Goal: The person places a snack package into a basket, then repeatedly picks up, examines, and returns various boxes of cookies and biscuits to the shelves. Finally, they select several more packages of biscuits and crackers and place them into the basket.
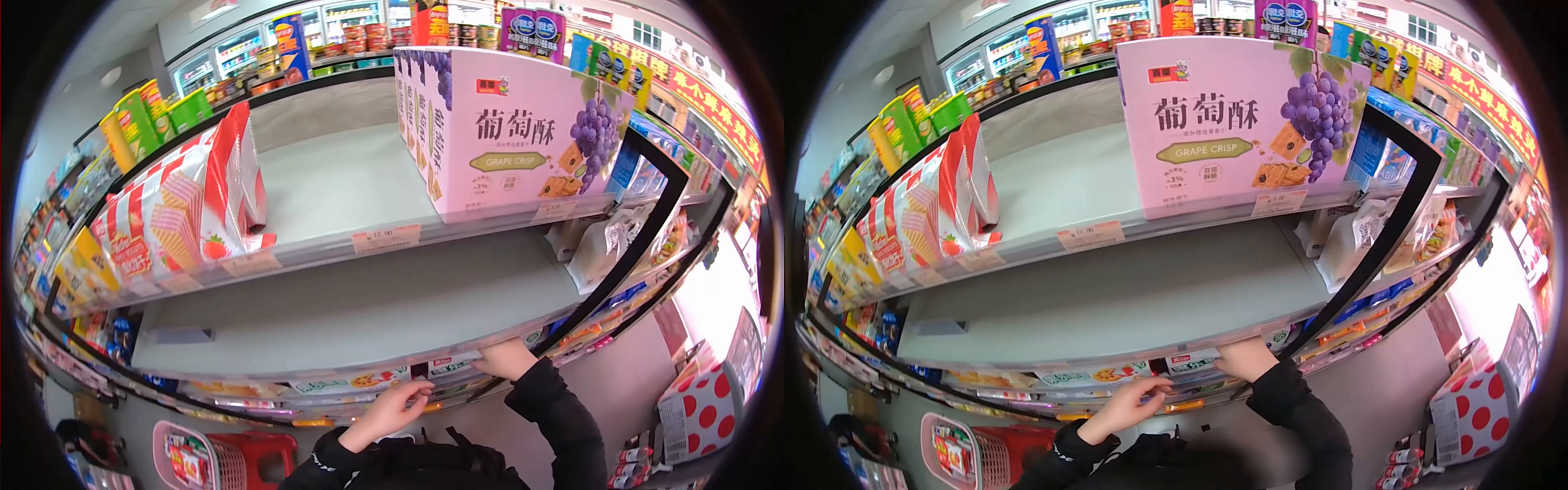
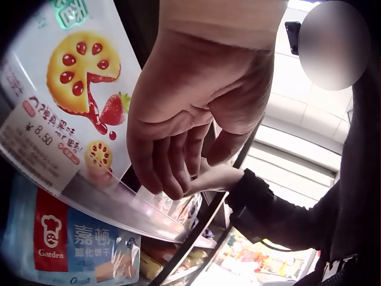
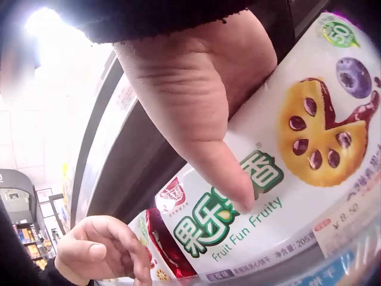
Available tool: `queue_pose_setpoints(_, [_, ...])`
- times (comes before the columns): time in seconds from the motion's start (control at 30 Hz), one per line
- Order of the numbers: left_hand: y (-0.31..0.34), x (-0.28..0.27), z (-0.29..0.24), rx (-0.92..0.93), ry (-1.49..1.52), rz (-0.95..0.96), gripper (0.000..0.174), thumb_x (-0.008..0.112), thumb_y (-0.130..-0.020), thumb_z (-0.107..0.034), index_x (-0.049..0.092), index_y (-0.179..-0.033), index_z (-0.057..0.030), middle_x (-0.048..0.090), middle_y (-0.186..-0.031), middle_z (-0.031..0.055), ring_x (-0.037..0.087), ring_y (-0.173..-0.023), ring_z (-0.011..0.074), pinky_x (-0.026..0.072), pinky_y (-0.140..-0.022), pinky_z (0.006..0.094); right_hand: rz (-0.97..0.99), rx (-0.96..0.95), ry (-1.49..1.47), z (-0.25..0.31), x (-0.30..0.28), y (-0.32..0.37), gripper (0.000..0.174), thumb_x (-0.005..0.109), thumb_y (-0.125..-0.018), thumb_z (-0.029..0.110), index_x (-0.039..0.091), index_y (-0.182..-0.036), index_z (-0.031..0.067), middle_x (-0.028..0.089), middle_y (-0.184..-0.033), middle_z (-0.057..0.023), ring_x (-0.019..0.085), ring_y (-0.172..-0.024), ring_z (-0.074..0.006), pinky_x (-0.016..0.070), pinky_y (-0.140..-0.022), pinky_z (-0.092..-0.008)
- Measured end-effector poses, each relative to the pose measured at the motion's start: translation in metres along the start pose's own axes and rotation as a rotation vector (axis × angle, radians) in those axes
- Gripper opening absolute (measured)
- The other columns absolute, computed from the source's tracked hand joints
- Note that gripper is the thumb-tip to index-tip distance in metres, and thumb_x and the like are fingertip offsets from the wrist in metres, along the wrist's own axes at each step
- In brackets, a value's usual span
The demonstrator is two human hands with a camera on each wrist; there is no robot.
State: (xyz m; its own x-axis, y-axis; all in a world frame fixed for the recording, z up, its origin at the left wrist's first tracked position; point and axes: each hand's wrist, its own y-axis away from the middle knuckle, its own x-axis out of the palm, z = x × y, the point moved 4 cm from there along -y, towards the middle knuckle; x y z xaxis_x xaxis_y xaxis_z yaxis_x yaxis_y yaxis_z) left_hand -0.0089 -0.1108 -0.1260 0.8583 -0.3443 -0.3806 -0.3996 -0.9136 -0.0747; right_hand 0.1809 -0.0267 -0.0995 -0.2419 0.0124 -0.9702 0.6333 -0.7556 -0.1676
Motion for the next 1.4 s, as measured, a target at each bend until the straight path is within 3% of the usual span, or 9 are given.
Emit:
queue_pose_setpoints(0.27, [0.023,0.014,0.001,-0.077,-0.128,-0.365,0.037,0.056,-0.077,-0.007,0.046,-0.111,-0.0004,0.055,-0.100,0.0110,0.054,-0.090,0.0175,0.0438,-0.078,0.0283,-0.043,-0.156,0.018,0.008,-0.015,0.008,0.029,0.059,-0.059,0.010,0.055,-0.086,0.0008,0.054,-0.088,-0.0168,0.052,-0.089,-0.0332,0.0397,-0.076,-0.0438])
queue_pose_setpoints(0.47, [0.018,0.019,0.001,-0.070,-0.294,-0.416,0.058,0.063,-0.073,-0.014,0.035,-0.121,0.0035,0.048,-0.111,0.0163,0.051,-0.099,0.0237,0.0407,-0.084,0.0314,0.001,-0.107,0.127,0.013,-0.019,0.016,0.028,0.059,-0.060,0.007,0.054,-0.087,0.0006,0.054,-0.092,-0.0154,0.050,-0.093,-0.0307,0.0394,-0.077,-0.0414])
queue_pose_setpoints(0.5, [0.016,0.019,0.001,-0.055,-0.359,-0.421,0.061,0.064,-0.072,-0.016,0.033,-0.121,0.0039,0.047,-0.112,0.0174,0.050,-0.101,0.0257,0.0399,-0.085,0.0325,-0.101,-0.148,0.116,0.015,-0.020,0.019,0.031,0.059,-0.060,0.007,0.053,-0.090,0.0014,0.054,-0.092,-0.0143,0.050,-0.093,-0.0297,0.0388,-0.078,-0.0403])
queue_pose_setpoints(0.63, [0.012,0.023,-0.009,-0.082,-0.329,-0.437,0.063,0.065,-0.071,-0.017,0.033,-0.122,0.0035,0.046,-0.113,0.0188,0.047,-0.105,0.0286,0.0388,-0.087,0.0347,-0.203,-0.233,0.096,0.015,-0.021,0.028,0.051,0.066,-0.056,0.008,0.048,-0.104,0.0038,0.052,-0.099,-0.0123,0.048,-0.095,-0.0290,0.0366,-0.080,-0.0391])
queue_pose_setpoints(0.7, [0.012,0.026,-0.019,-0.028,-0.385,-0.465,0.062,0.066,-0.069,-0.017,0.035,-0.119,0.0015,0.044,-0.112,0.0212,0.044,-0.103,0.0356,0.0380,-0.086,0.0367,-0.218,-0.245,0.058,0.018,-0.027,0.032,0.049,0.064,-0.056,0.007,0.048,-0.103,0.0036,0.052,-0.098,-0.0116,0.049,-0.094,-0.0280,0.0370,-0.080,-0.0380])
queue_pose_setpoints(0.9, [0.015,0.025,-0.036,0.042,-0.553,-0.517,0.056,0.064,-0.061,-0.004,0.044,-0.113,-0.0041,0.044,-0.113,0.0175,0.044,-0.103,0.0345,0.0382,-0.086,0.0378,-0.232,-0.332,-0.035,0.027,-0.040,0.044,0.038,0.056,-0.062,0.004,0.048,-0.099,0.0026,0.054,-0.096,-0.0108,0.051,-0.090,-0.0260,0.0389,-0.080,-0.0351])
queue_pose_setpoints(1.13, [0.031,0.003,-0.083,0.193,-0.468,-0.279,0.052,0.061,-0.059,-0.001,0.047,-0.109,-0.0042,0.051,-0.110,0.0141,0.048,-0.103,0.0319,0.0406,-0.084,0.0368,-0.304,-0.435,-0.037,0.054,-0.082,0.057,0.032,0.052,-0.070,0.009,0.048,-0.100,0.0010,0.054,-0.097,-0.0115,0.052,-0.091,-0.0251,0.0406,-0.080,-0.0355])
queue_pose_setpoints(1.27, [0.043,-0.011,-0.108,0.194,-0.515,-0.223,0.050,0.062,-0.060,-0.003,0.048,-0.108,-0.0055,0.056,-0.102,0.0119,0.053,-0.095,0.0296,0.0443,-0.079,0.0354,-0.247,-0.483,-0.072,0.072,-0.111,0.059,0.033,0.054,-0.070,0.010,0.047,-0.101,0.0007,0.054,-0.098,-0.0126,0.053,-0.091,-0.0255,0.0413,-0.080,-0.0354])
queue_pose_setpoints(1.4, [0.046,-0.028,-0.133,0.368,-0.554,-0.283,0.048,0.065,-0.058,-0.005,0.052,-0.104,-0.0043,0.057,-0.103,0.0117,0.056,-0.091,0.0277,0.0449,-0.077,0.0357,-0.239,-0.494,-0.034,0.090,-0.148,0.056,0.034,0.055,-0.069,0.010,0.047,-0.101,0.0010,0.054,-0.096,-0.0125,0.053,-0.090,-0.0245,0.0420,-0.080,-0.0344])
